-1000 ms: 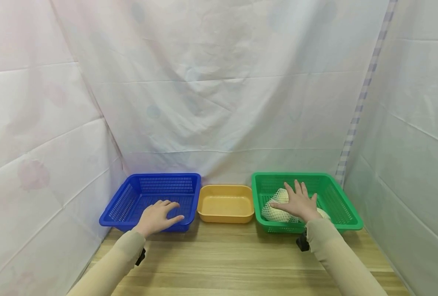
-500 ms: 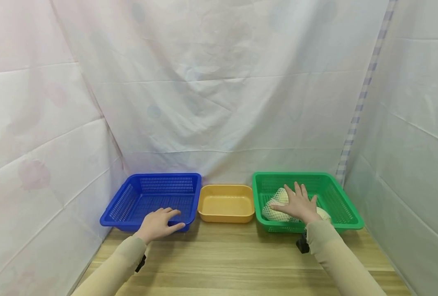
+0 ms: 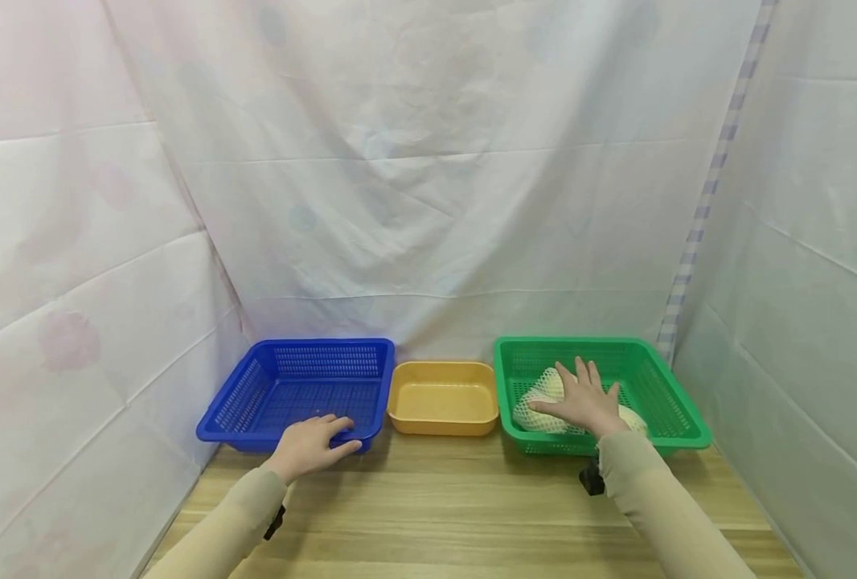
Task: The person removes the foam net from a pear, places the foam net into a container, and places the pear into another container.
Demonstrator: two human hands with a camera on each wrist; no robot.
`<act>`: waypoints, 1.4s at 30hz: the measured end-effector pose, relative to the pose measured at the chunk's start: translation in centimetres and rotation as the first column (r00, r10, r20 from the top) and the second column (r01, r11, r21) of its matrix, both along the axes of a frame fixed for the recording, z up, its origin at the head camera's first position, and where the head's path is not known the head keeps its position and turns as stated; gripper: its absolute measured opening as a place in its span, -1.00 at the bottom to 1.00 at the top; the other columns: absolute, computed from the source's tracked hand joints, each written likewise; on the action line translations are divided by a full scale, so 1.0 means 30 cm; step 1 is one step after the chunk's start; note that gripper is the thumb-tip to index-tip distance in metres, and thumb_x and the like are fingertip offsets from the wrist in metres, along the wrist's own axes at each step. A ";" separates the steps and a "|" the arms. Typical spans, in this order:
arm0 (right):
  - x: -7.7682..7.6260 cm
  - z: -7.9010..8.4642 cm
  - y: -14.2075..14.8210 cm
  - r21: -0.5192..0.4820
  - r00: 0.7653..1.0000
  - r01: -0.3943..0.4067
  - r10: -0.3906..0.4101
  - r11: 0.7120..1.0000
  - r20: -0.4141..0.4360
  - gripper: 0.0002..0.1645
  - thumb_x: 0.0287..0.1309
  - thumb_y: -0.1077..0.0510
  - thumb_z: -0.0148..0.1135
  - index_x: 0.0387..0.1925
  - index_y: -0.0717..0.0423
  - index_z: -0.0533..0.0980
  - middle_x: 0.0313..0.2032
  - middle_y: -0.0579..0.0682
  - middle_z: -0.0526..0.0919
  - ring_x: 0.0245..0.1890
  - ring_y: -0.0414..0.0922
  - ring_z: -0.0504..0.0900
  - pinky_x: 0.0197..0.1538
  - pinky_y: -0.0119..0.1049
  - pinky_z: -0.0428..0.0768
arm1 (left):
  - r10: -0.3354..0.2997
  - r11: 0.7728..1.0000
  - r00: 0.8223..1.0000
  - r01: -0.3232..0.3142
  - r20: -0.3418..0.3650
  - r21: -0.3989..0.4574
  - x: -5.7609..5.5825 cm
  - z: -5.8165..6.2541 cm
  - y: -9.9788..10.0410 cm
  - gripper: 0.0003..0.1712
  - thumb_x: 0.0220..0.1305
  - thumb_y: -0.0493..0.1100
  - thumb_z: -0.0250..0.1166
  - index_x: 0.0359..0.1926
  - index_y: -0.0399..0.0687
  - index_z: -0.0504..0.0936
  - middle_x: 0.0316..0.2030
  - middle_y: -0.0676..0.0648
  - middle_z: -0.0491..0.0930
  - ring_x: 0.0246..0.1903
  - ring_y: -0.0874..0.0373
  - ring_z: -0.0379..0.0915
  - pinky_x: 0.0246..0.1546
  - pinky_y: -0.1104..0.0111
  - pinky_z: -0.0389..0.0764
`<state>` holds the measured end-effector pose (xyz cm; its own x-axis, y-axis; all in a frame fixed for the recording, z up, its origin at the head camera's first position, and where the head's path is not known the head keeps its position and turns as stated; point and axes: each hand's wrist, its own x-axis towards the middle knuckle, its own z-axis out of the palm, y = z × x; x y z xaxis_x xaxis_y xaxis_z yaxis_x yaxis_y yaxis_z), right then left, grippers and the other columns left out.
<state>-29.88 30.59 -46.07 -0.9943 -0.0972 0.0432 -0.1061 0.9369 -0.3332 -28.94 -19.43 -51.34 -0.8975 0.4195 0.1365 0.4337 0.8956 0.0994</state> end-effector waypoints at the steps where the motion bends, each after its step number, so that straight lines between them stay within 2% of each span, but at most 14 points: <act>1: -0.005 -0.007 0.003 0.000 1.000 -0.004 0.004 1.000 -0.001 0.34 -0.08 -0.61 0.13 0.48 0.18 0.02 0.42 0.47 -0.18 0.39 0.43 -0.28 0.10 0.59 -0.36 | -0.002 1.000 1.000 0.002 -0.005 -0.002 0.001 -0.003 -0.001 -0.27 0.19 0.51 0.03 0.09 0.16 0.62 -0.05 -0.04 0.63 -0.13 -0.11 0.58 -0.28 -0.01 0.59; 4: -0.012 -0.017 0.006 0.001 1.000 -0.004 0.004 1.000 0.006 0.36 -0.09 -0.63 0.10 0.49 0.17 0.01 0.43 0.45 -0.20 0.39 0.42 -0.31 0.10 0.58 -0.41 | -0.002 1.000 1.000 0.002 -0.015 -0.014 0.004 -0.012 -0.003 -0.27 0.19 0.52 0.02 0.09 0.15 0.62 -0.04 -0.05 0.63 -0.12 -0.08 0.58 -0.24 0.00 0.59; 8: -0.004 -0.006 -0.010 0.004 1.000 -0.010 0.010 1.000 0.011 0.33 -0.06 -0.59 0.14 0.48 0.19 0.03 0.42 0.46 -0.18 0.38 0.45 -0.28 0.09 0.59 -0.36 | -0.003 1.000 1.000 0.002 -0.020 -0.008 0.007 -0.021 -0.005 -0.27 0.21 0.49 0.03 0.10 0.13 0.63 -0.02 -0.07 0.63 -0.06 -0.11 0.56 -0.14 -0.05 0.57; 11: 0.005 0.001 -0.019 0.001 1.000 -0.012 0.012 1.000 0.010 0.29 -0.04 -0.55 0.17 0.47 0.20 0.07 0.41 0.47 -0.14 0.38 0.45 -0.24 0.09 0.60 -0.32 | -0.009 1.000 1.000 0.009 -0.024 0.003 0.008 -0.028 -0.007 -0.29 0.22 0.48 0.04 0.08 0.12 0.64 -0.03 -0.07 0.64 -0.07 -0.12 0.56 -0.14 -0.05 0.57; 14: 0.003 -0.007 -0.014 -0.007 1.000 -0.013 0.013 1.000 0.013 0.28 -0.03 -0.55 0.17 0.46 0.20 0.07 0.42 0.47 -0.15 0.38 0.45 -0.25 0.09 0.60 -0.36 | -0.014 1.000 1.000 0.014 -0.027 0.009 0.006 -0.031 -0.008 -0.30 0.24 0.46 0.03 0.08 0.11 0.65 -0.04 -0.07 0.64 -0.07 -0.11 0.57 -0.14 -0.05 0.56; 23: -0.012 -0.025 -0.017 -0.020 0.999 -0.010 0.011 1.000 0.039 0.27 -0.03 -0.53 0.18 0.46 0.20 0.08 0.42 0.46 -0.15 0.39 0.43 -0.29 0.07 0.59 -0.45 | -0.002 1.000 1.000 0.001 0.030 0.030 0.004 -0.038 -0.013 -0.33 0.30 0.38 0.05 0.15 0.05 0.61 0.05 -0.12 0.61 0.06 -0.18 0.49 0.06 -0.26 0.36; 30: -0.021 -0.025 -0.030 -0.005 0.998 -0.007 0.008 1.000 0.067 0.24 -0.01 -0.50 0.21 0.45 0.20 0.10 0.42 0.47 -0.13 0.38 0.45 -0.25 0.07 0.60 -0.40 | -0.003 1.000 0.999 0.002 0.034 0.022 0.002 -0.042 -0.015 -0.32 0.30 0.38 0.03 0.15 0.03 0.61 0.06 -0.14 0.60 0.07 -0.19 0.49 0.06 -0.28 0.34; 36: -0.044 -0.048 -0.027 0.004 0.996 -0.022 0.022 1.000 0.083 0.25 -0.02 -0.54 0.15 0.47 0.16 0.07 0.43 0.43 -0.13 0.39 0.42 -0.26 0.09 0.58 -0.42 | 0.002 1.000 0.999 -0.003 0.039 0.028 0.002 -0.043 -0.010 -0.29 0.30 0.42 -0.01 0.15 0.04 0.61 0.07 -0.14 0.59 0.08 -0.20 0.48 0.08 -0.27 0.33; 42: -0.046 -0.050 -0.052 0.051 0.994 -0.042 0.037 0.998 0.099 0.24 -0.02 -0.55 0.15 0.44 0.21 0.14 0.39 0.45 0.02 0.37 0.45 -0.09 0.08 0.62 -0.28 | 0.003 1.000 0.999 -0.004 0.035 0.031 0.004 -0.045 -0.010 -0.24 0.30 0.45 -0.05 0.15 0.02 0.61 0.08 -0.14 0.59 0.08 -0.20 0.48 0.09 -0.27 0.32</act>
<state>-31.24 29.04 -47.58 -0.9889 -0.1358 -0.0603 -0.1124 0.9492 -0.2941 -28.82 -19.74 -52.70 -0.9035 0.4121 0.1177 0.4261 0.8934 0.1424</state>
